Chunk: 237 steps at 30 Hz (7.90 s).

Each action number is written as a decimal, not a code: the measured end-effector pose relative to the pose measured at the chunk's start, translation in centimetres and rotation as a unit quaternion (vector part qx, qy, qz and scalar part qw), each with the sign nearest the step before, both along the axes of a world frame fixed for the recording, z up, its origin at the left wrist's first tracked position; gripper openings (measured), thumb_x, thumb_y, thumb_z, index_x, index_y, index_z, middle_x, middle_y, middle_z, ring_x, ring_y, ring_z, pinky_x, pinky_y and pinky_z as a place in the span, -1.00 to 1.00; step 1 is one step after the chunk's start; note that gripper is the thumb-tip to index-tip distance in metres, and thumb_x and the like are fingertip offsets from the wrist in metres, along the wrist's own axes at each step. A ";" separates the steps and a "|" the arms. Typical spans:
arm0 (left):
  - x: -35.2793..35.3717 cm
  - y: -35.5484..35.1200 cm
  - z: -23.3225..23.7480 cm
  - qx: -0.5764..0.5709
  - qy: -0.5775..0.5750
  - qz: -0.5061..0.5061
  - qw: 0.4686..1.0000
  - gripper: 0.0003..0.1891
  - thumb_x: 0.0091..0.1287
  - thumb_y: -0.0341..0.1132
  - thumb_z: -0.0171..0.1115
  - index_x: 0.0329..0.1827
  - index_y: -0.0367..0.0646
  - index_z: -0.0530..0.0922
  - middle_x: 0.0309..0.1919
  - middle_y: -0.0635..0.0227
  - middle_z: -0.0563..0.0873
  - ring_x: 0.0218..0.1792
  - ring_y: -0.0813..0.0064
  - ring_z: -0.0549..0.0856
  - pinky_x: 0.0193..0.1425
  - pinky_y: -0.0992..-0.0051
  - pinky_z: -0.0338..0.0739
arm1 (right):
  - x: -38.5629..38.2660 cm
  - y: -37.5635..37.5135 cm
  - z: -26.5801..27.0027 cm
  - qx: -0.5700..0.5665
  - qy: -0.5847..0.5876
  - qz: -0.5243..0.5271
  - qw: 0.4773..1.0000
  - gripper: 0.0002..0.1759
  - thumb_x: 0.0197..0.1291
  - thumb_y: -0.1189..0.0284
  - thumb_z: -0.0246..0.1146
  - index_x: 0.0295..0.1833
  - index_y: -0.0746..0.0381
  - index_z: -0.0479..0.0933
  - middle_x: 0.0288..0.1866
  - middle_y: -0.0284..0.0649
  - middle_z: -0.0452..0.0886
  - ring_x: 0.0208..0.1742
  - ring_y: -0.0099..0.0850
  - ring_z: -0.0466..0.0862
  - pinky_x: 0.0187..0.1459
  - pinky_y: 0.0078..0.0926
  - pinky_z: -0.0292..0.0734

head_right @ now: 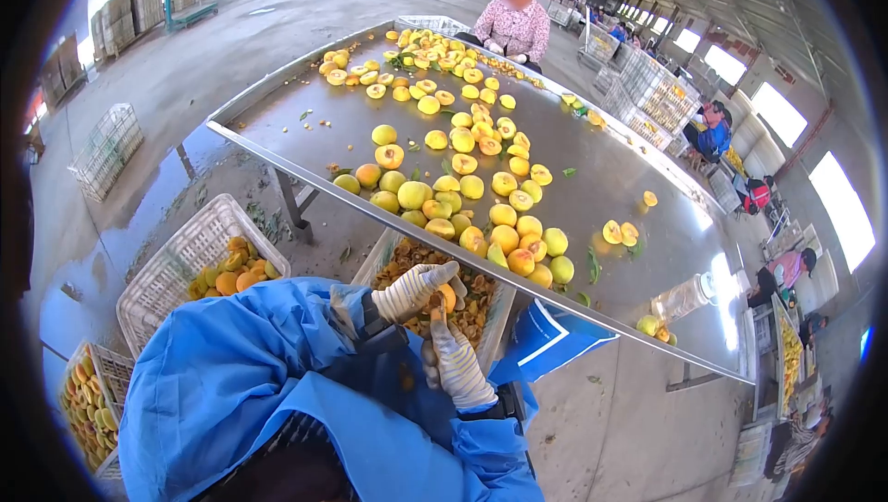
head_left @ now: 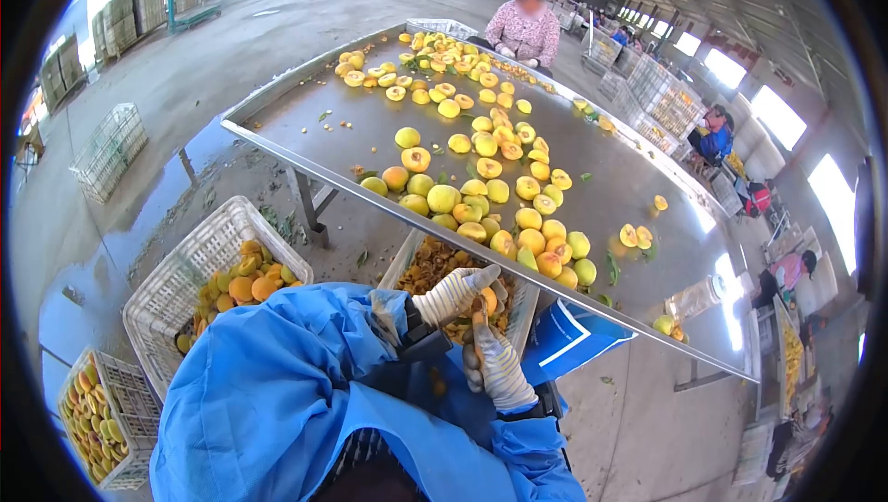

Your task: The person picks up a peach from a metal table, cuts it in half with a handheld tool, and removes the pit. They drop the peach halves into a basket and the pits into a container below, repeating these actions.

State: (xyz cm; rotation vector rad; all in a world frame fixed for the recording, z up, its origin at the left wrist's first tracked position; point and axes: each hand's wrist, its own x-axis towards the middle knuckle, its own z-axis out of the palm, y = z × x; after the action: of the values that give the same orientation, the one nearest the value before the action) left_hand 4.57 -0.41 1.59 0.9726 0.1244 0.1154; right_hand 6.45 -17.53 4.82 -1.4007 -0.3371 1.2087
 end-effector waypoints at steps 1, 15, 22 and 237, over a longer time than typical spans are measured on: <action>0.1 -0.2 -0.4 -0.002 0.002 0.007 1.000 -0.44 0.35 0.19 0.23 -0.26 -0.25 0.66 -0.35 0.26 0.73 -0.30 0.44 0.72 -0.16 0.50 0.61 | -0.2 0.0 -0.1 0.004 0.006 -0.008 1.000 -0.46 0.33 -0.18 0.13 -0.11 0.12 0.38 -0.61 -0.41 0.34 -0.75 -0.56 0.35 -0.74 -0.59 0.28; 0.2 -1.4 -0.5 0.044 0.006 0.054 0.998 -0.49 0.42 0.13 0.18 -0.27 -0.25 0.65 -0.39 0.30 0.73 -0.37 0.51 0.68 -0.26 0.55 0.58 | -0.3 -0.8 -0.9 0.000 0.023 -0.019 1.000 -0.51 0.32 -0.18 0.14 -0.03 0.01 0.36 -0.63 -0.42 0.34 -0.74 -0.55 0.36 -0.73 -0.56 0.28; 0.3 -0.1 0.9 -0.040 0.004 -0.085 0.996 -0.33 0.31 0.29 0.19 -0.06 -0.28 0.64 -0.21 0.22 0.74 -0.17 0.43 0.71 -0.03 0.49 0.61 | 0.9 -1.5 -0.7 -0.014 -0.103 -0.013 0.995 -0.50 0.33 -0.13 0.16 -0.02 0.09 0.39 -0.62 -0.41 0.33 -0.77 -0.57 0.33 -0.77 -0.57 0.26; -0.7 -0.2 1.2 -0.016 0.082 0.010 0.996 -0.61 0.36 -0.04 0.32 -0.10 -0.27 0.64 -0.21 0.22 0.72 -0.17 0.38 0.73 -0.12 0.44 0.69 | -0.7 0.2 -4.0 -0.110 -0.538 0.014 0.835 -0.45 0.39 0.07 0.19 0.20 0.32 0.41 -0.31 -0.15 0.69 -0.35 -0.13 0.67 -0.28 -0.17 0.54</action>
State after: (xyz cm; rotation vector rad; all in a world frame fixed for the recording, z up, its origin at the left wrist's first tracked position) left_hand 3.84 -0.62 2.75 0.9489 0.2865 0.0508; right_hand 5.79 -17.32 0.84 -2.1973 -1.0132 0.3477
